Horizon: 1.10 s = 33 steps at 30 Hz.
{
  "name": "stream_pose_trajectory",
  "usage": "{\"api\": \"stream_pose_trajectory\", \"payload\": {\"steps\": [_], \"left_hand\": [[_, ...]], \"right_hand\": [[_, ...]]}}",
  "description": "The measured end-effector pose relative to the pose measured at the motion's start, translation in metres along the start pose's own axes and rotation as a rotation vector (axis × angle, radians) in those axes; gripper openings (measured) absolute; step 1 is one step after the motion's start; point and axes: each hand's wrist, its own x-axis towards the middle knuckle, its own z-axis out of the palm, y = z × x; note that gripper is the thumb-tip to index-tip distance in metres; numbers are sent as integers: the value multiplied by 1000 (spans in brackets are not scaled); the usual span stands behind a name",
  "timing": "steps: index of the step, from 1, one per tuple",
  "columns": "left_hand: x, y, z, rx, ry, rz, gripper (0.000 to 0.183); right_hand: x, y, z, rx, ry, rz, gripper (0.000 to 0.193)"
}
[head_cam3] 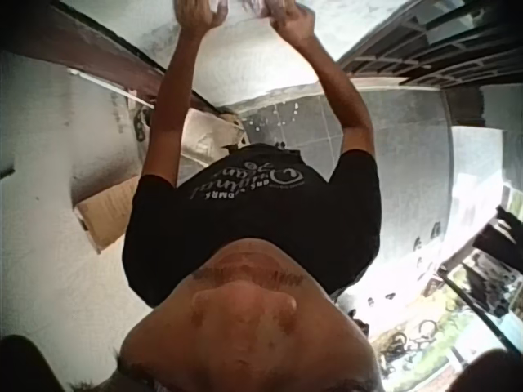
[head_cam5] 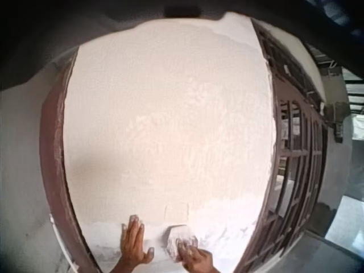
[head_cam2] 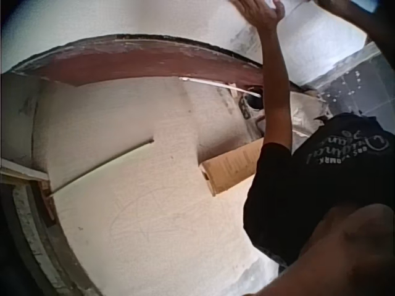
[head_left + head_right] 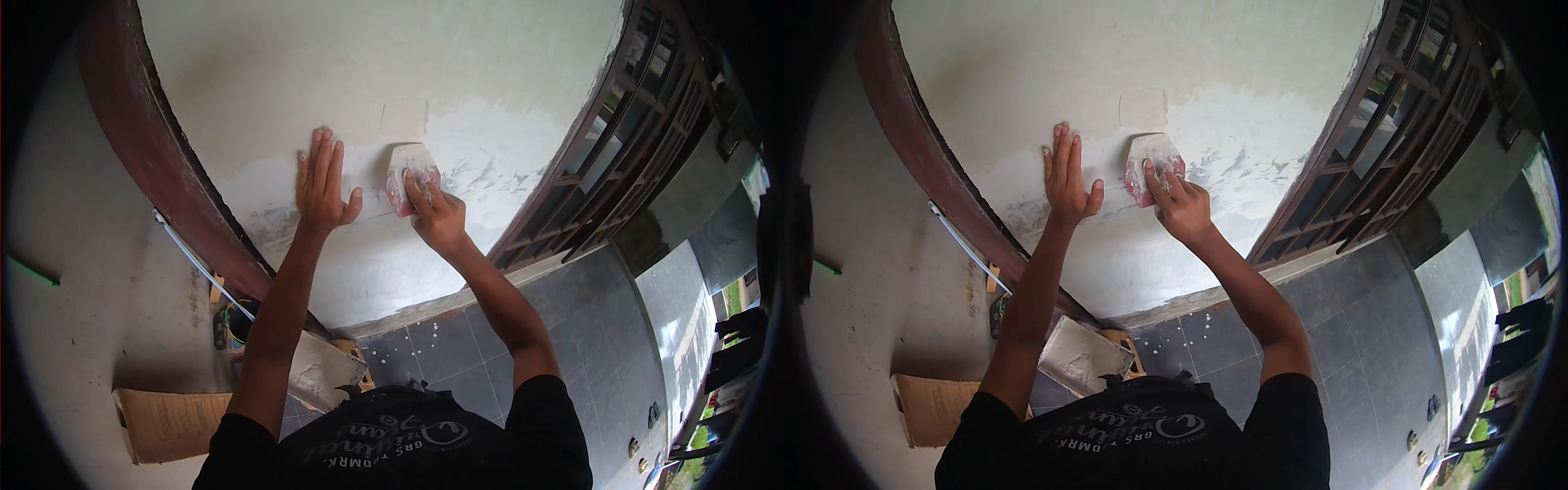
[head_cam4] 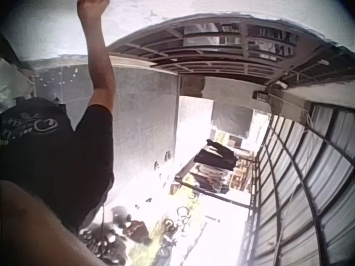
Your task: The person applies white wall putty to a wall near a doorway using a putty knife, repeatedly fetching more putty from a container on the floor.
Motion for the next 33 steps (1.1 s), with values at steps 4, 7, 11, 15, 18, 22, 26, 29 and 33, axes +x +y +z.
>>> {"api": "stream_pose_trajectory", "payload": {"steps": [4, 7, 11, 15, 18, 22, 26, 29, 33], "left_hand": [[-5, -3, 0, -38, -59, 12, 68], [1, 2, 3, -27, 1, 2, 62], [-3, -2, 4, -56, -12, 1, 65], [-4, -3, 3, -65, -45, 8, 68], [-4, -4, 4, -80, -48, 7, 68], [-1, -1, -1, -42, -22, 5, 62], [-1, 1, 2, -51, -16, 1, 63], [1, 2, 3, -57, -16, -2, 63], [-1, 1, 2, -49, -30, -7, 62]], "right_hand": [[52, -3, -19, -67, 114, -11, 78], [69, 7, -2, -132, 78, -79, 65], [43, 5, 16, -177, -5, -160, 59], [-1, -7, 15, -101, -85, -124, 63], [1, -9, 4, -11, -37, -101, 71], [60, 8, -23, -114, 132, -36, 71], [45, 29, 2, -210, 44, -70, 66], [2, 31, 18, -182, -6, -106, 65], [-20, 15, 9, -49, -39, 0, 71]]}}
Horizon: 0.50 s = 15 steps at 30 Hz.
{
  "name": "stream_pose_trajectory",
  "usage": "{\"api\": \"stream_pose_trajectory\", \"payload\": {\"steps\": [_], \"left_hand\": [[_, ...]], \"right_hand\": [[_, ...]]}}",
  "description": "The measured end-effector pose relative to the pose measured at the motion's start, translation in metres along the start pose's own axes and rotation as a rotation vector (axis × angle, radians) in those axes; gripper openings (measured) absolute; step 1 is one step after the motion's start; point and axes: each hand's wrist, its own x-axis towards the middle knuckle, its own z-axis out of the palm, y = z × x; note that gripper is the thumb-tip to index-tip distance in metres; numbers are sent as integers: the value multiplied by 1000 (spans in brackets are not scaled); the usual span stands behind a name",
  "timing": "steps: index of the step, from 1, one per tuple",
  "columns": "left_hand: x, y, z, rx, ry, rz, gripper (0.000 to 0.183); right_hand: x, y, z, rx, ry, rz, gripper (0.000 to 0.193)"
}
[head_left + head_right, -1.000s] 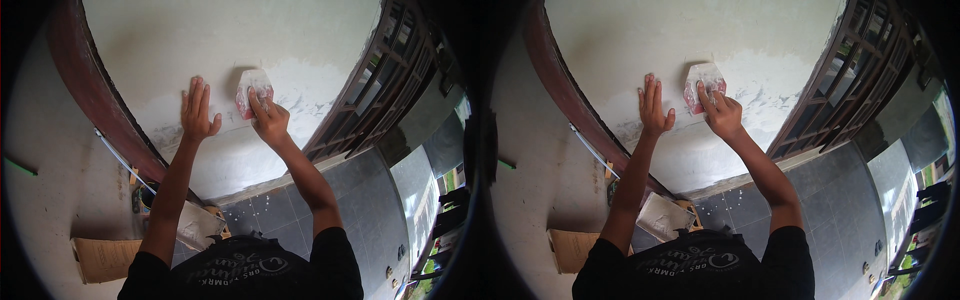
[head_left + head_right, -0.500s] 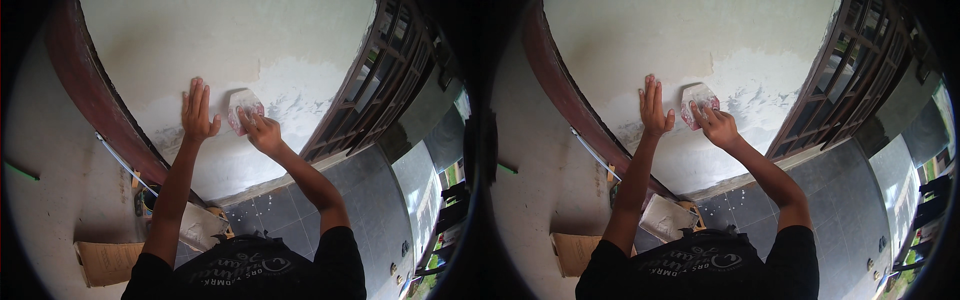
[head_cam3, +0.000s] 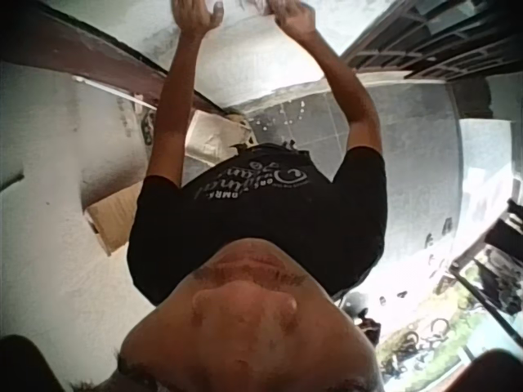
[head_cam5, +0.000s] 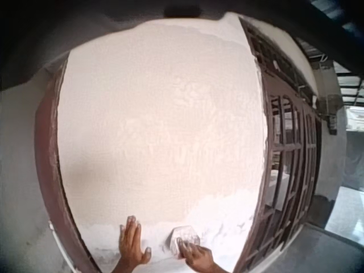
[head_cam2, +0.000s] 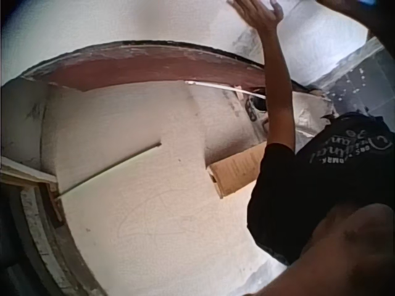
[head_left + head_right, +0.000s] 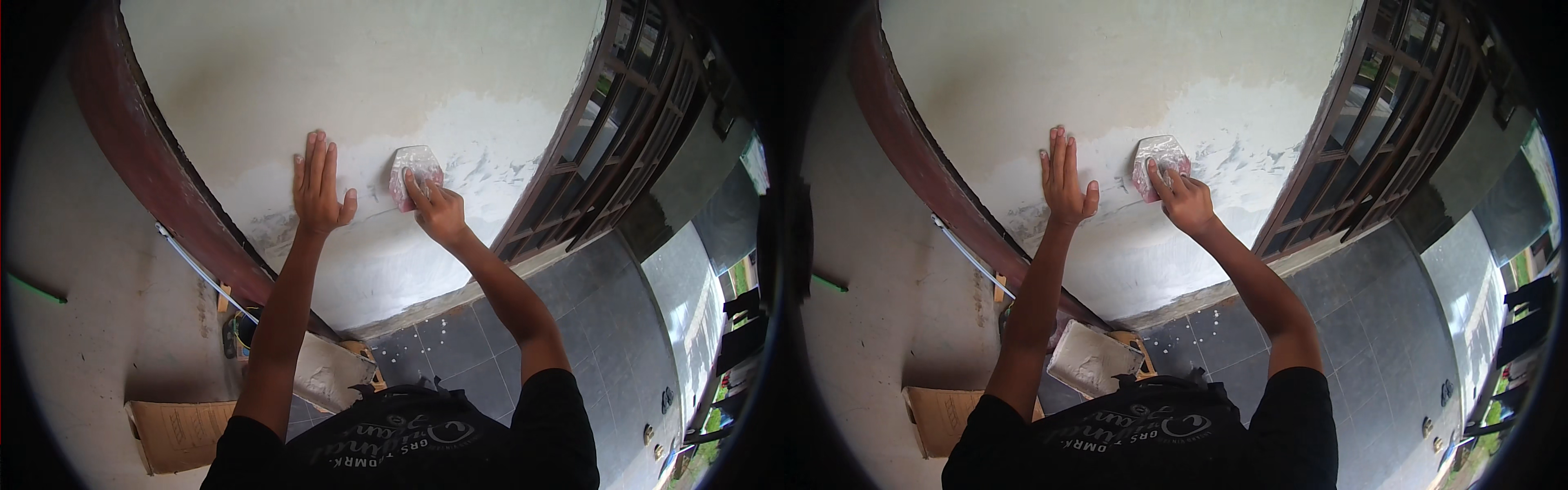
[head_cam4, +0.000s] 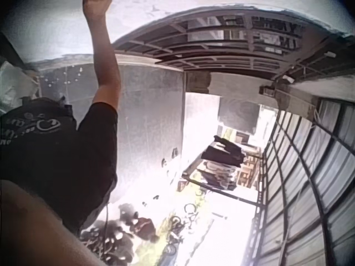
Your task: The person applies white wall putty to a wall near a doorway using a putty knife, repeatedly fetching more putty from a container on the floor.
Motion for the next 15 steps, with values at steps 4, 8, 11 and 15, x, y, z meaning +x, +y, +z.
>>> {"api": "stream_pose_trajectory", "payload": {"steps": [4, 8, 11, 15], "left_hand": [[0, -2, -3, 12, 2, 6, 62], [3, 1, 0, 20, 12, 12, 62], [3, 2, 2, 19, 14, 8, 62], [4, 0, -4, 46, 8, 16, 62]], "right_hand": [[46, 3, -20, -19, 159, 0, 73], [70, 13, -14, -111, 85, 11, 72], [40, 16, 9, -122, 94, -41, 68], [4, 0, 4, -9, 42, -24, 79]]}}
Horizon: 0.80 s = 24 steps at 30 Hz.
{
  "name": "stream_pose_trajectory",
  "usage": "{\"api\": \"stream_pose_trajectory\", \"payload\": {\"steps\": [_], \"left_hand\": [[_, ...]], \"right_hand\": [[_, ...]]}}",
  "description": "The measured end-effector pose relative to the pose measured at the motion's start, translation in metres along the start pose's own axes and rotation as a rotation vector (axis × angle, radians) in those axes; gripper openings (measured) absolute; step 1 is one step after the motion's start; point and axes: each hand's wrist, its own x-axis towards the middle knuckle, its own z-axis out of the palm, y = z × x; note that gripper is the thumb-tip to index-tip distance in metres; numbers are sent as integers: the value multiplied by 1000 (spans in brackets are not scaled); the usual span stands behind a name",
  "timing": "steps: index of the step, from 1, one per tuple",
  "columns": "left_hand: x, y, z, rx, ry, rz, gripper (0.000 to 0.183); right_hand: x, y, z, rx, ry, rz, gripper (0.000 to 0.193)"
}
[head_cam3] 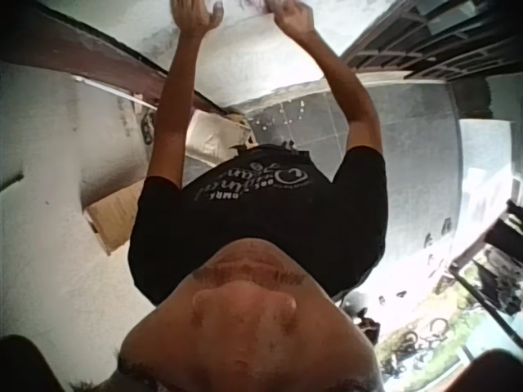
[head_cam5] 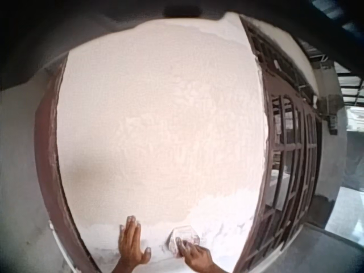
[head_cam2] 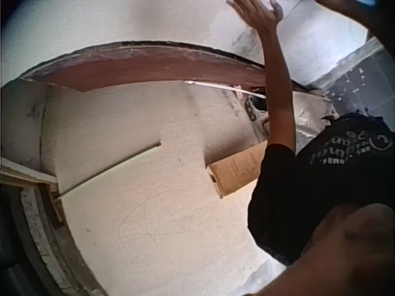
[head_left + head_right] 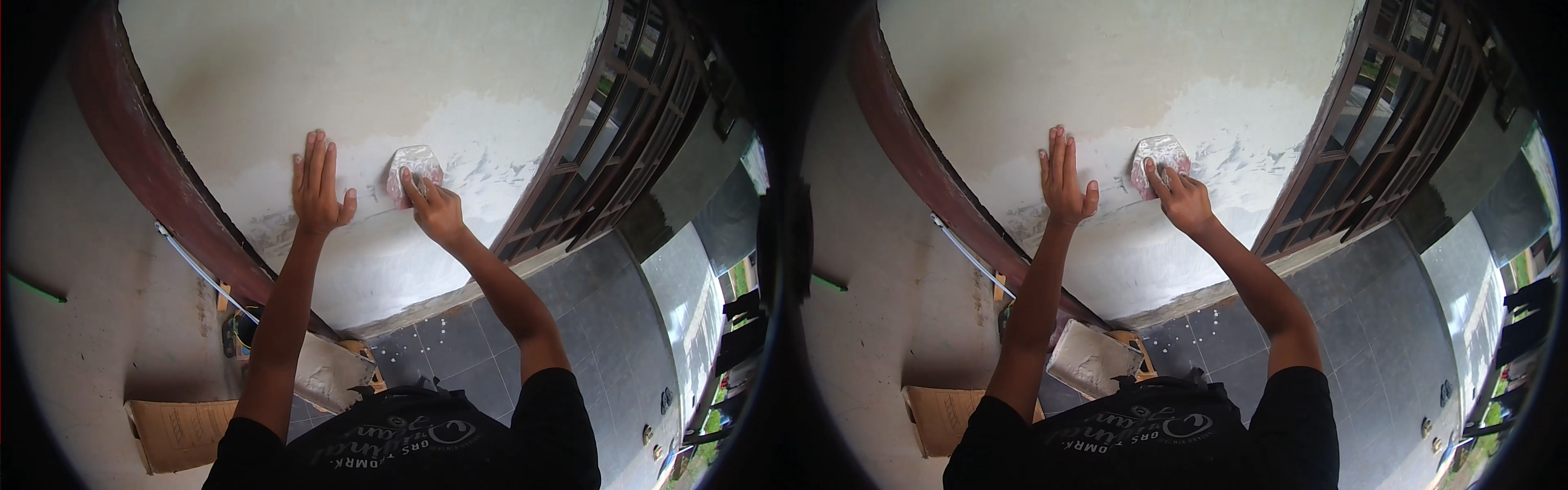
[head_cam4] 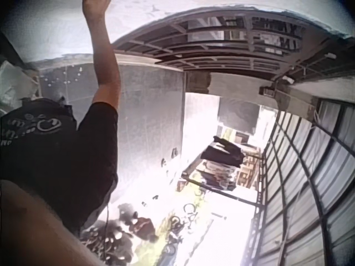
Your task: The person applies white wall putty to a wall near a doorway using a putty knife, repeatedly fetching more putty from a container on the floor.
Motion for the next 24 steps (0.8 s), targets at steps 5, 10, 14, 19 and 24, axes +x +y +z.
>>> {"api": "stream_pose_trajectory", "payload": {"steps": [5, 10, 14, 19, 24], "left_hand": [[-2, -2, 1, -18, 1, -8, 62], [1, 2, 2, -30, 14, -5, 62], [-2, -1, 3, -48, 22, -16, 63], [-2, -1, 5, -69, 36, -17, 63], [-3, -2, 4, -42, 21, -18, 63]], "right_hand": [[40, -7, -26, 21, 73, -8, 76], [85, 3, -2, -152, 58, -74, 65], [60, -8, 12, -90, -5, -66, 64], [28, -3, 16, -129, -45, -117, 69], [-5, -15, 13, -62, -144, -60, 67]]}}
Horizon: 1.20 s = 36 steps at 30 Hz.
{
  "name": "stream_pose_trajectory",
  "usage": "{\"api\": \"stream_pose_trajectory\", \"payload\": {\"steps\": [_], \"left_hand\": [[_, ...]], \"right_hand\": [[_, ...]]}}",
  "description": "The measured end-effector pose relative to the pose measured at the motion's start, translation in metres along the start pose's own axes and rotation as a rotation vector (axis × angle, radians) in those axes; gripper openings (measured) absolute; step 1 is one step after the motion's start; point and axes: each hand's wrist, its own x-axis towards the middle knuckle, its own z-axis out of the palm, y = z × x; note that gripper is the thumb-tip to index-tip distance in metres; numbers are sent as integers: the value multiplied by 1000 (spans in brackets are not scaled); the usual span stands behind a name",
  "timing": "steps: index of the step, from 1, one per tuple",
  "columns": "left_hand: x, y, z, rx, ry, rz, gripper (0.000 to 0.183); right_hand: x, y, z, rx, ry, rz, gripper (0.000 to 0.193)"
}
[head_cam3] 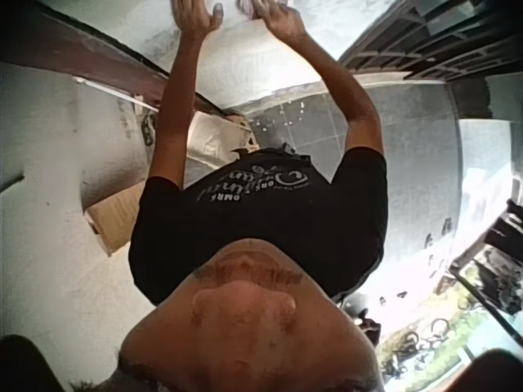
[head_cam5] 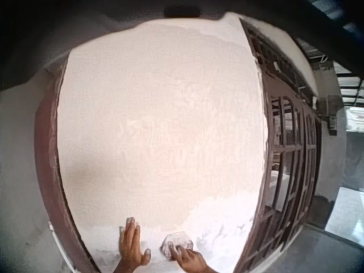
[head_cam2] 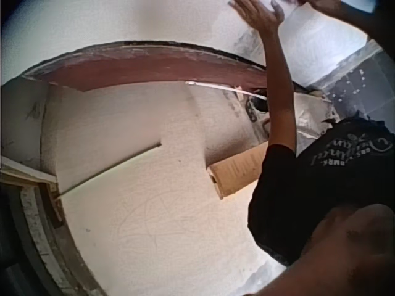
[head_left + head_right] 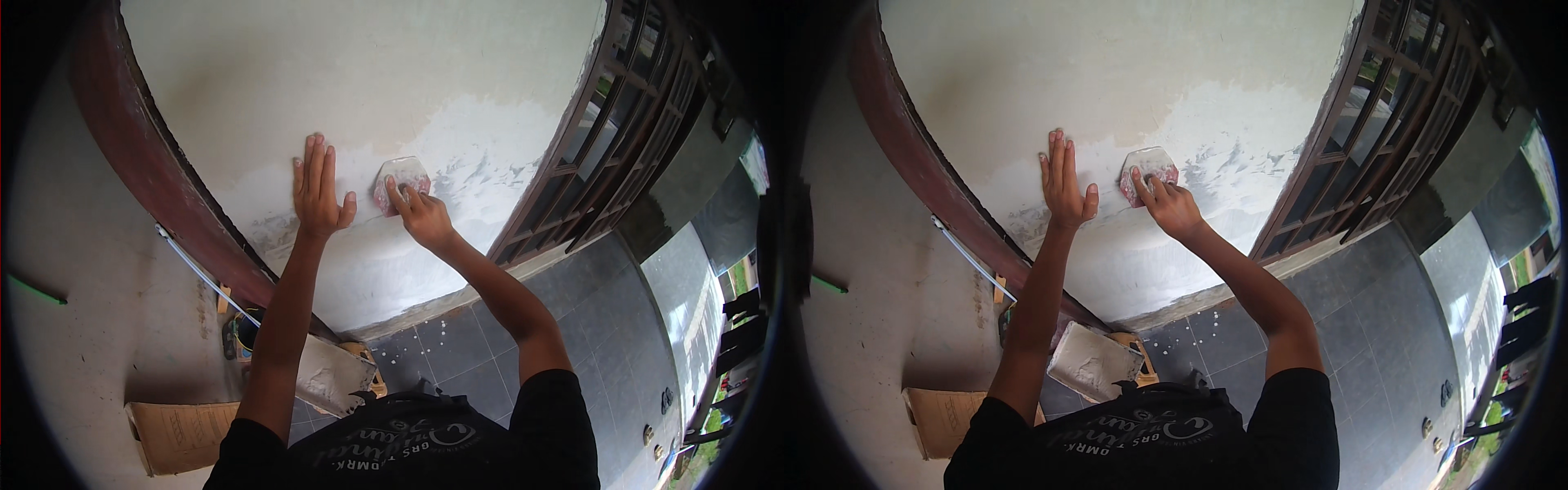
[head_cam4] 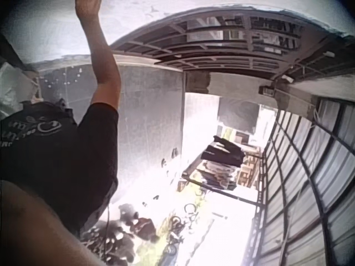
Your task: The person applies white wall putty to a wall near a doorway using a putty knife, repeatedly fetching more putty from a container on the floor.
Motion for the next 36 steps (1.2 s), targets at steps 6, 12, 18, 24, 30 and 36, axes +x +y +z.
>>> {"api": "stream_pose_trajectory", "payload": {"steps": [6, 12, 18, 24, 30, 36], "left_hand": [[1, 2, 1, -5, -9, 4, 63], [0, 3, 5, -36, 14, -7, 63], [-1, 1, 1, -10, -17, 4, 64], [-5, -3, 1, -18, -65, 15, 70], [-3, 1, 7, -62, -49, 3, 69], [-7, -2, 4, -47, -59, -1, 69]], "right_hand": [[24, 10, -36, 125, 218, 102, 77], [51, 35, -13, -59, 168, 91, 69], [-17, 2, -17, 120, -133, 120, 72], [50, 15, -55, 81, 186, 134, 81], [43, 14, -13, -70, 71, 16, 68], [-6, -14, -12, 108, -91, 88, 70]]}}
